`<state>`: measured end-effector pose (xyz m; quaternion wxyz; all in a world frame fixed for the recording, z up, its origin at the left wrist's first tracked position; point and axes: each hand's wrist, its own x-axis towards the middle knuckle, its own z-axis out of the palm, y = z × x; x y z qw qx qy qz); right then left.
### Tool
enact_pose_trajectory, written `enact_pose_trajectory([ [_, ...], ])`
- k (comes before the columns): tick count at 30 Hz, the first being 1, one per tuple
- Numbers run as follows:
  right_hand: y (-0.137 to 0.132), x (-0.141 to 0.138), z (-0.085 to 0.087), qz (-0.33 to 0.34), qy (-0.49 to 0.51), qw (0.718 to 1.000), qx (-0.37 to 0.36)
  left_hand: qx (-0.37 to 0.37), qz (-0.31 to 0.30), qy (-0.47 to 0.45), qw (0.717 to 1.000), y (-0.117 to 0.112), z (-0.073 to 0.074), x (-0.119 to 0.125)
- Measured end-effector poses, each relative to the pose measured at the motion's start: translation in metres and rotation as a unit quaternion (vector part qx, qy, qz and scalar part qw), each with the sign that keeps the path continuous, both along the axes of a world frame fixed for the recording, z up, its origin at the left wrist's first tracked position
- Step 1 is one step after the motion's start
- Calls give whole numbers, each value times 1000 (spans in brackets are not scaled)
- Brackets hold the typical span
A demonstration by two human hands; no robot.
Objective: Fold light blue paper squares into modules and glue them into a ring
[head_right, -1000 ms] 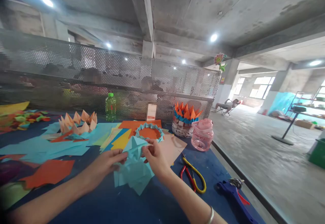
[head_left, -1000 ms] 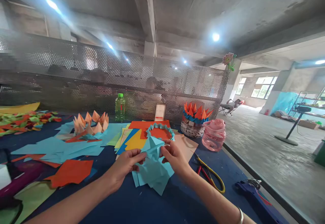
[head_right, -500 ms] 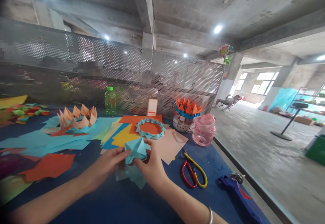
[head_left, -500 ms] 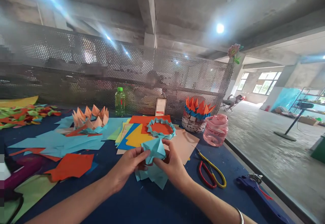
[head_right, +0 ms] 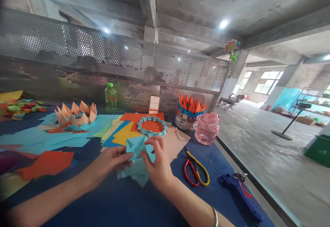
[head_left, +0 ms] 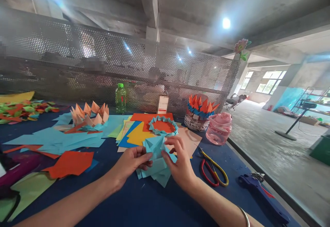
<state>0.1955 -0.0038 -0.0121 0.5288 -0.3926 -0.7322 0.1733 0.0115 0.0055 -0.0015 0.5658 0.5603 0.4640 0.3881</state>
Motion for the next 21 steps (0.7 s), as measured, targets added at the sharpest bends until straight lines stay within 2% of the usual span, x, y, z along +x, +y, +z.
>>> enact_pose_trajectory([
  [5, -1, 1, 2, 3, -49, 999, -1, 51, -6, 31, 998, 0, 6, 2],
  [13, -2, -3, 2, 56, -25, 995, -84, 71, -34, 31, 996, 1, 2, 0],
  [17, -2, -7, -1, 49, -23, 994, -96, 77, -28, 26, 996, 2, 1, -1],
  [21, -3, -11, 0, 45, 39, 987, -152, 71, -47, 5, 996, -4, 4, 2],
])
